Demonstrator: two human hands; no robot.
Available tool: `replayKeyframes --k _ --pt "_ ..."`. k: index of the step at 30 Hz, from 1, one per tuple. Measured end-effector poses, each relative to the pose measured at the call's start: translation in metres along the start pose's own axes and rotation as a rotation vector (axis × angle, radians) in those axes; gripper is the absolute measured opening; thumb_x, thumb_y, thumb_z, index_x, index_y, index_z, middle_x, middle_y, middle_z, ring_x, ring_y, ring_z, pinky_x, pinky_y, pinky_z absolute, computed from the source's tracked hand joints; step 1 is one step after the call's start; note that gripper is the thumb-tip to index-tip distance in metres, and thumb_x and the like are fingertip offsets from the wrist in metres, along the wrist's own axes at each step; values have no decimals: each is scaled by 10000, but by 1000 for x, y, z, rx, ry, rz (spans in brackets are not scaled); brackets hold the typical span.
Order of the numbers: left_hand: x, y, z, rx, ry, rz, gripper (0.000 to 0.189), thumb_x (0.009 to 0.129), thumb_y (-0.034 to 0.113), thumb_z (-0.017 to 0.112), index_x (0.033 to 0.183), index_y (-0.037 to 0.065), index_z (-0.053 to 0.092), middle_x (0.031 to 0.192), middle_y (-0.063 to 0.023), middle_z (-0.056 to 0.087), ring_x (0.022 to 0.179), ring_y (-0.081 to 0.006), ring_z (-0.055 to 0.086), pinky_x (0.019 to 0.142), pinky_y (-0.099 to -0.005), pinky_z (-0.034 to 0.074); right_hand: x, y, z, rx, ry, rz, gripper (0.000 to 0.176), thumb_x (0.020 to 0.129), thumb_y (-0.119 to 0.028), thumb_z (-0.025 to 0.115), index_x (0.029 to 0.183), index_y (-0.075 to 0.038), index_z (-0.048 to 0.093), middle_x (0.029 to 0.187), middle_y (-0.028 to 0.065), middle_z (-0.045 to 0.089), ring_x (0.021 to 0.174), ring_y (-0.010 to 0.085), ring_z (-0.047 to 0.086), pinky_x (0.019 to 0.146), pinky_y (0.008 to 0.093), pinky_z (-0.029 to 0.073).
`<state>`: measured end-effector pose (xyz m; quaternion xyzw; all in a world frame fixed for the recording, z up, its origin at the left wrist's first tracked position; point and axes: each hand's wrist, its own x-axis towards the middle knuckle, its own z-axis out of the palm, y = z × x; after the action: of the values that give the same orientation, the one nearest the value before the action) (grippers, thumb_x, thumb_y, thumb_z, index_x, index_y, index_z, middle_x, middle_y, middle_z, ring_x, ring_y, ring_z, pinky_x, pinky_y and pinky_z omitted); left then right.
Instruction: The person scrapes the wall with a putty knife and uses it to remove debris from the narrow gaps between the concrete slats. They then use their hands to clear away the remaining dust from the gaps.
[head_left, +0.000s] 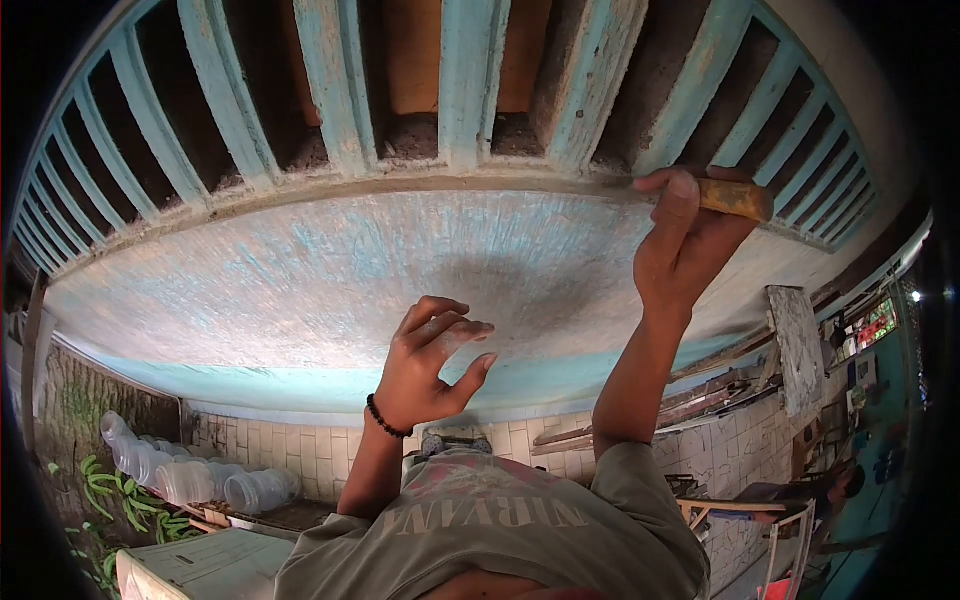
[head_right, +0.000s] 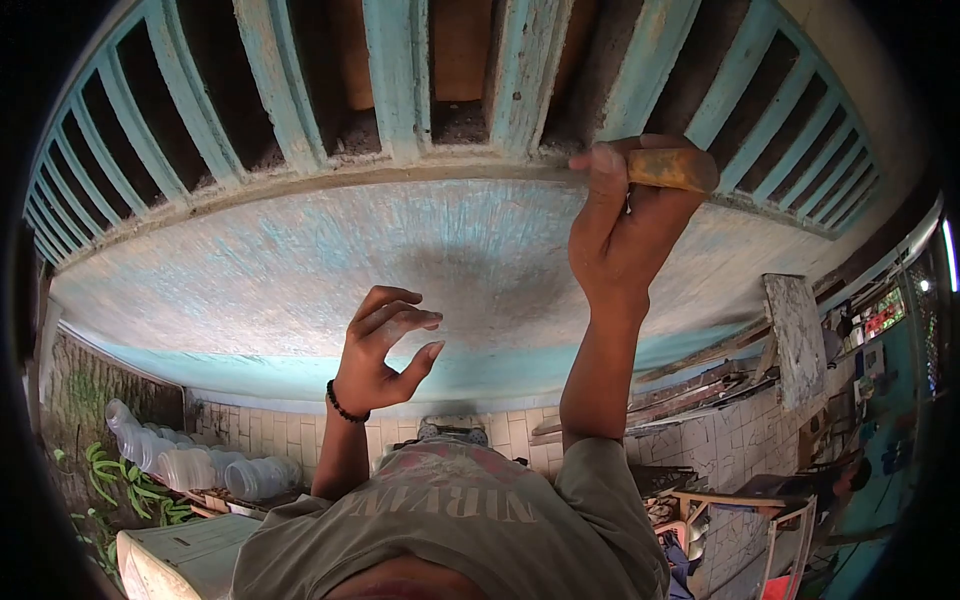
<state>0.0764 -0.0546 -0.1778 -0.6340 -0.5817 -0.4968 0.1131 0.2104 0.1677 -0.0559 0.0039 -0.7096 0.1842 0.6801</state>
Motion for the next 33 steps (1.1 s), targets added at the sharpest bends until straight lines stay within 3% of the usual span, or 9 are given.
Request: replayKeyframes --k 13,16,22,26,28,33 --pt "-3 2 -1 10 0 -8 251 781 90 808 1023 66 744 954 -88 757 1048 -330 667 841 -420 555 7 9 -1 -101 -68 17 238 1073 -155 556 1165 -19 384 965 118 594 776 174 667 707 315 534" --pt "-2 1 -2 14 -1 6 251 780 89 809 1021 64 746 957 -92 757 1044 -331 667 840 -421 555 9 -5 -7 23 -14 85 228 1070 -144 553 1164 -21 385 947 120 606 773 183 669 710 314 534" --pt "-2 6 1 7 -17 -6 249 774 89 818 1012 61 750 958 -100 758 1049 -335 671 841 -421 556 2 7 7 -6 -86 -10 241 1067 -147 563 1164 -20 382 987 120 536 755 175 651 717 311 538" --pt "-4 6 2 2 -18 -5 239 776 93 817 1003 61 750 955 -102 758 1045 -336 673 841 -423 556 4 -6 -1 116 27 30 223 1064 -127 566 1151 -12 397 985 124 535 754 173 639 749 300 510" --pt "-2 5 2 10 -16 -1 234 780 93 814 1002 60 749 955 -102 758 1041 -335 674 843 -422 555 8 6 1 -17 -34 -40 220 1085 -177 530 1166 -47 372 898 102 618 710 119 573 690 259 464" --pt "-3 8 2 4 -22 -4 230 782 95 813 1000 61 749 950 -104 757 1034 -332 677 845 -423 553 -1 1 0 48 -37 43 221 1063 -145 569 1148 -12 414 985 117 539 764 184 647 759 326 514"
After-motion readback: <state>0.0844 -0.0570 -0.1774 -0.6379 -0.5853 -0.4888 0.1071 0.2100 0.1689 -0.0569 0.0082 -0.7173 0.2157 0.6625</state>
